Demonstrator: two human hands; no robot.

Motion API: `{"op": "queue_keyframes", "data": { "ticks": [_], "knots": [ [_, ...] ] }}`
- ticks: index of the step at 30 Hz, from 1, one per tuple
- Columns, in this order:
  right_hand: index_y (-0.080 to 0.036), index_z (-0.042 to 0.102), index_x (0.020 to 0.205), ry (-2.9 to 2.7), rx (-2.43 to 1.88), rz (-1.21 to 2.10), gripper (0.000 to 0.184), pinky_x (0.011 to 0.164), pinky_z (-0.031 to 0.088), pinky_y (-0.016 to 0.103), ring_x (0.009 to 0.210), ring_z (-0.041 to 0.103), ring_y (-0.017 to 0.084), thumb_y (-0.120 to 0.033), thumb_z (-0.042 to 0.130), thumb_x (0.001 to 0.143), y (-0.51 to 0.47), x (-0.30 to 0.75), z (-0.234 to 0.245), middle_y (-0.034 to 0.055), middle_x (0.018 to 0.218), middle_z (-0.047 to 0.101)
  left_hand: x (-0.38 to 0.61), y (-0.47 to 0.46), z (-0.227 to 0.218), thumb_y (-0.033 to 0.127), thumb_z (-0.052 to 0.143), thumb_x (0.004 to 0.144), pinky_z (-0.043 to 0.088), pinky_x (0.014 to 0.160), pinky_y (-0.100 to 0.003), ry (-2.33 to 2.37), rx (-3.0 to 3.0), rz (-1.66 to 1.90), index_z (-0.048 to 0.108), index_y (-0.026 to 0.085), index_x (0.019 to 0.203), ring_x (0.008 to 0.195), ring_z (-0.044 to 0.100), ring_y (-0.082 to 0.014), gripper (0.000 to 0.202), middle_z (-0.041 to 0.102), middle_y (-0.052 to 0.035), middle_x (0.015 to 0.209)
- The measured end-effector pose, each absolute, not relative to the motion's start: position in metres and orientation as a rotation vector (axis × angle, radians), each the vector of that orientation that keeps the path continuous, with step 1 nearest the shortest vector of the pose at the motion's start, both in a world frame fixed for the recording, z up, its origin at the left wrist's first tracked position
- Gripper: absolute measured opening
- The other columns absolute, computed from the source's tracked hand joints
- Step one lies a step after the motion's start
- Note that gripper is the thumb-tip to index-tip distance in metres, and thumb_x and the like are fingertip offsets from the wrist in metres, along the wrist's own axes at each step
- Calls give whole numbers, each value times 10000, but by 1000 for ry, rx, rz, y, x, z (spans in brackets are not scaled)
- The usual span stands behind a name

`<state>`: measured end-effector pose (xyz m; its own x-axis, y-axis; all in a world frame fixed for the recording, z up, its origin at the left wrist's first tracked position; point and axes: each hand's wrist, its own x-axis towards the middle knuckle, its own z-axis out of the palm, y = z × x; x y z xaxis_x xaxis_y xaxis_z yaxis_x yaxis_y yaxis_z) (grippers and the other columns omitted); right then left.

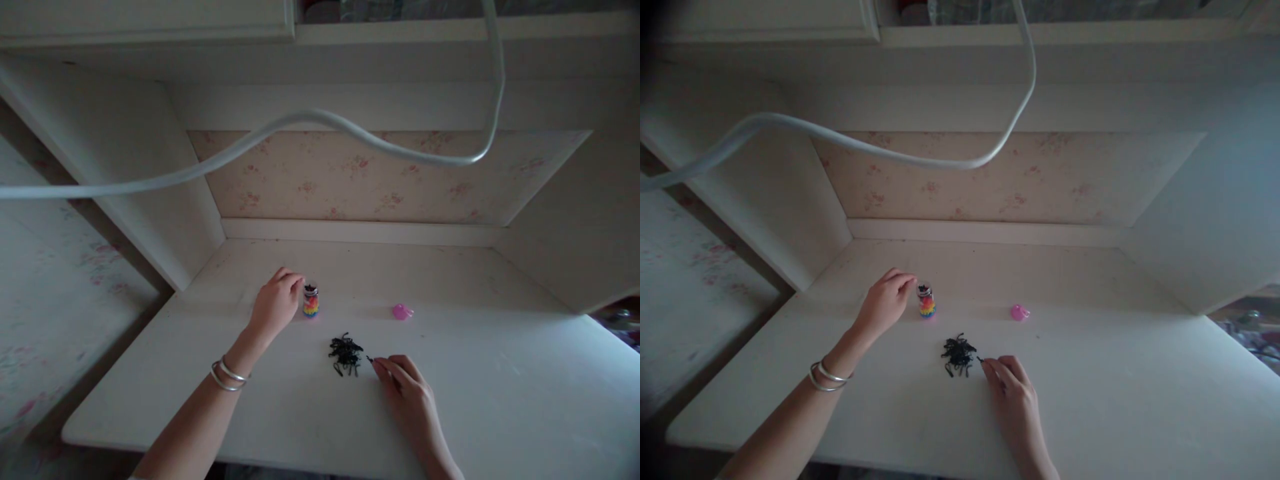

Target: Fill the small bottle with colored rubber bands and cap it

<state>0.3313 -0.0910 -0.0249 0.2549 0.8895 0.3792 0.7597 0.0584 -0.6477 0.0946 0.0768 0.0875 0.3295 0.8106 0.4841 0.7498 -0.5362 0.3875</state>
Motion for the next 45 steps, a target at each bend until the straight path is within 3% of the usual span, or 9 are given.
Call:
{"op": "queue_keyframes", "data": {
  "ticks": [7, 20, 27, 31, 39, 45],
  "knots": [
    [-210, 698, 793, -1486, -1727, 231, 325, 672, 461, 212, 717, 607, 133, -438, 498, 910, -87, 334, -19, 40, 863, 626, 75, 49, 69, 277, 451, 944, 457, 724, -242, 1398, 2310, 1139, 641, 192, 941, 767, 598, -139, 208, 629, -43, 926],
    [-191, 681, 713, -1737, -1635, 280, 406, 596, 434, 240, 605, 571, 127, -477, 474, 913, -33, 324, 22, 40, 764, 613, 77, -27, 9, 288, 398, 955, 453, 723, -254, 1299, 2018, 769, 654, 200, 904, 812, 600, -162, 275, 626, -49, 880],
    [-186, 644, 634, -1696, -1600, 442, 433, 610, 425, 250, 637, 563, 142, -489, 485, 900, -14, 303, 42, 31, 711, 585, 83, -26, 9, 431, 477, 912, 443, 641, -239, 1213, 1839, 806, 662, 188, 941, 628, 540, -118, 307, 621, -42, 898],
    [-189, 629, 629, -1646, -1556, 530, 409, 615, 427, 242, 642, 560, 139, -484, 511, 887, -13, 279, 44, 18, 701, 577, 96, -22, 17, 507, 542, 854, 446, 629, -236, 1164, 1688, 862, 679, 189, 985, 618, 539, -116, 370, 629, -36, 900],
    [-194, 667, 686, -1628, -1478, 584, 382, 615, 432, 239, 657, 572, 141, -455, 493, 905, -16, 245, 43, 35, 762, 597, 107, -19, 26, 431, 485, 881, 414, 637, -242, 1238, 1590, 930, 694, 194, 795, 652, 560, -138, 327, 655, -17, 790],
    [-194, 673, 707, -1662, -1478, 516, 354, 608, 427, 243, 638, 556, 133, -438, 506, 902, -14, 241, 43, 38, 775, 596, 99, -18, 22, 387, 473, 871, 403, 649, -252, 1257, 1499, 959, 695, 189, 850, 672, 561, -142, 298, 664, -16, 812]
  ]
}}
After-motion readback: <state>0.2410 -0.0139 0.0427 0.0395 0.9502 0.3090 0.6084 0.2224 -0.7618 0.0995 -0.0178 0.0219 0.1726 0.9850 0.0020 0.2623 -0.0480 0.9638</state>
